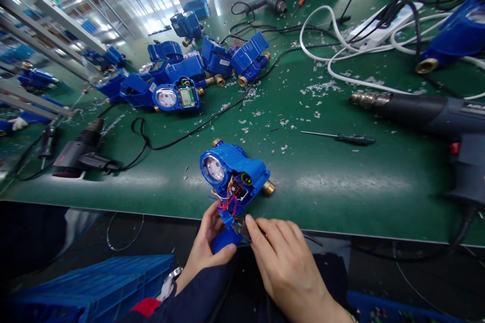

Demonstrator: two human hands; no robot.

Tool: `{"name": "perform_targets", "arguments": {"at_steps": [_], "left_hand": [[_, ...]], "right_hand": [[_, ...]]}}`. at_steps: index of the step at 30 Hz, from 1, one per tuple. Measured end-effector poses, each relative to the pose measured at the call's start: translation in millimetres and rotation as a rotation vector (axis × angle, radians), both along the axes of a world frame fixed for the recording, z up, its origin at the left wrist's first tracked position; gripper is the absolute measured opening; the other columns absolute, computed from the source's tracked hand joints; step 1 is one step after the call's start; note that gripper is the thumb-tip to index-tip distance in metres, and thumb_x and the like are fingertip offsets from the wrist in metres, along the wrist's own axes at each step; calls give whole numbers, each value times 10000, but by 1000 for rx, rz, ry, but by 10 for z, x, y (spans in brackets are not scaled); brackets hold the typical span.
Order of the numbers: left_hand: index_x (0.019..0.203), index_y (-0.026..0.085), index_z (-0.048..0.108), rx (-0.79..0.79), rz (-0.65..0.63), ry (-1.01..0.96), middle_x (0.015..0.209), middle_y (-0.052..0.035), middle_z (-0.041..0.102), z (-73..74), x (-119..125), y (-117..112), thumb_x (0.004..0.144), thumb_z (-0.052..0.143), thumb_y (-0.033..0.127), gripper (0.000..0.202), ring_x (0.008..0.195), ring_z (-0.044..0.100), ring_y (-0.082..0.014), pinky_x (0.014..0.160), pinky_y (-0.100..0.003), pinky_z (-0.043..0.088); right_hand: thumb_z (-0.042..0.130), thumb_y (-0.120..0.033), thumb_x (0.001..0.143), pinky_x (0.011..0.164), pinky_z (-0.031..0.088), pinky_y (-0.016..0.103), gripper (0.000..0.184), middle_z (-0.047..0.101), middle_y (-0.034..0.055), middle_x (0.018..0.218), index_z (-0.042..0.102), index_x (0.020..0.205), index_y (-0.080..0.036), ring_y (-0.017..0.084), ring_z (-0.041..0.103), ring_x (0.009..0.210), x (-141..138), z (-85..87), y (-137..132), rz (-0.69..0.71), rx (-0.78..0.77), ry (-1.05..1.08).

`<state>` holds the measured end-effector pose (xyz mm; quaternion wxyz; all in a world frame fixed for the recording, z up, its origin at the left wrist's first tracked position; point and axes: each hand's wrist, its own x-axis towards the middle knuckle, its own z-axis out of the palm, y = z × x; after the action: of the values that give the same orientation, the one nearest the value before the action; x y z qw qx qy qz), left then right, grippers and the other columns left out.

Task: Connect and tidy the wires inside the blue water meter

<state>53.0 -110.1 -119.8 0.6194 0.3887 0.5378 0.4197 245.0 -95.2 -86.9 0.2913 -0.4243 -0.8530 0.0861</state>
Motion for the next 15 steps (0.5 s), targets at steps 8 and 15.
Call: {"name": "perform_targets", "arguments": {"at_steps": [8, 15], "left_hand": [[1400, 211, 268, 0, 6, 12, 1298, -137, 576, -26, -5, -10, 690, 718, 247, 842, 1216, 547, -303, 988, -400, 457], [1401, 217, 260, 72, -45, 50, 1317, -132, 571, -76, -30, -24, 701, 699, 232, 827, 1220, 551, -296, 976, -407, 476]], "right_hand": [[398, -68, 970, 679, 516, 347, 312, 667, 141, 976, 537, 1241, -2, 209, 612, 776, -8, -22, -8, 16, 26, -22], [446, -107, 963, 802, 575, 329, 366, 681, 106, 1106, 526, 1319, -87, 208, 667, 932, 38, -96, -80, 18, -165, 183]]}}
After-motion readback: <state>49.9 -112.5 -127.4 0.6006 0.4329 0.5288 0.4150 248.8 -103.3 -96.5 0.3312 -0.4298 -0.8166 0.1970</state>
